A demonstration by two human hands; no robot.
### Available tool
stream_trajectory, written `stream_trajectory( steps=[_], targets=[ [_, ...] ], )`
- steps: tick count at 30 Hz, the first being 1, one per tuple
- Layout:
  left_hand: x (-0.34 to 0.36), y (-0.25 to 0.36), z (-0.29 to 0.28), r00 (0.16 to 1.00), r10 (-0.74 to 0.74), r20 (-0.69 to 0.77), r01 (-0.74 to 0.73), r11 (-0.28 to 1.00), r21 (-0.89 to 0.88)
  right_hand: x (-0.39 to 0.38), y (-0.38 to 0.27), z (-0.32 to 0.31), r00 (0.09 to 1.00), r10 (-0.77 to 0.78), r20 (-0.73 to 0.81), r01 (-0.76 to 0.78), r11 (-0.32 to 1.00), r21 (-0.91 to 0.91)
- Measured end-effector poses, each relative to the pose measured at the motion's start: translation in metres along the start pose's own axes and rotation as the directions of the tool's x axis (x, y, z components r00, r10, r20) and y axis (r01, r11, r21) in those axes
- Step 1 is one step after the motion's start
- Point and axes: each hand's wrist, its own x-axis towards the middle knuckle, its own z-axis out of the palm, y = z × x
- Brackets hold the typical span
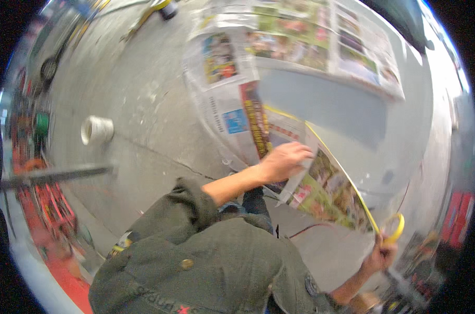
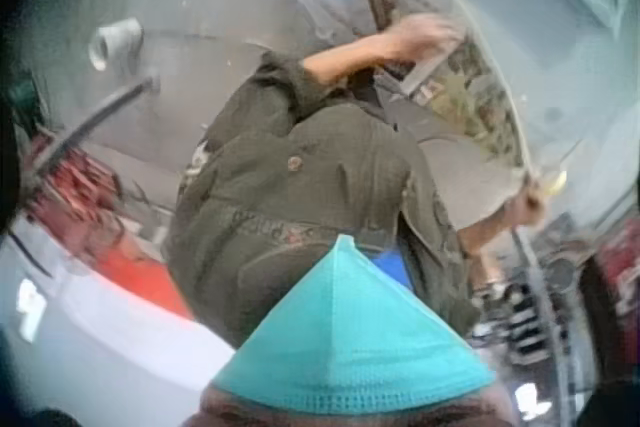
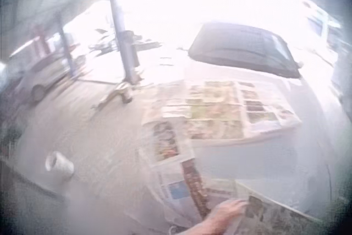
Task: The person applies yellow masking tape over newspaper covering a car hood, then retrieves a paint spray gun and applies paint to the exposed hood area. The person moves around the vehicle to access different sections while spraying.
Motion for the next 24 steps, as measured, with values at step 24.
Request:
stream_trajectory(
  steps=[24],
  targets=[
    [0.080,0.011,0.124,0.987,0.161,0.016,-0.157,0.933,0.325,0.006,0.071,-0.080,0.989,0.147,0.020,-0.149,0.983,0.106]
  ],
)
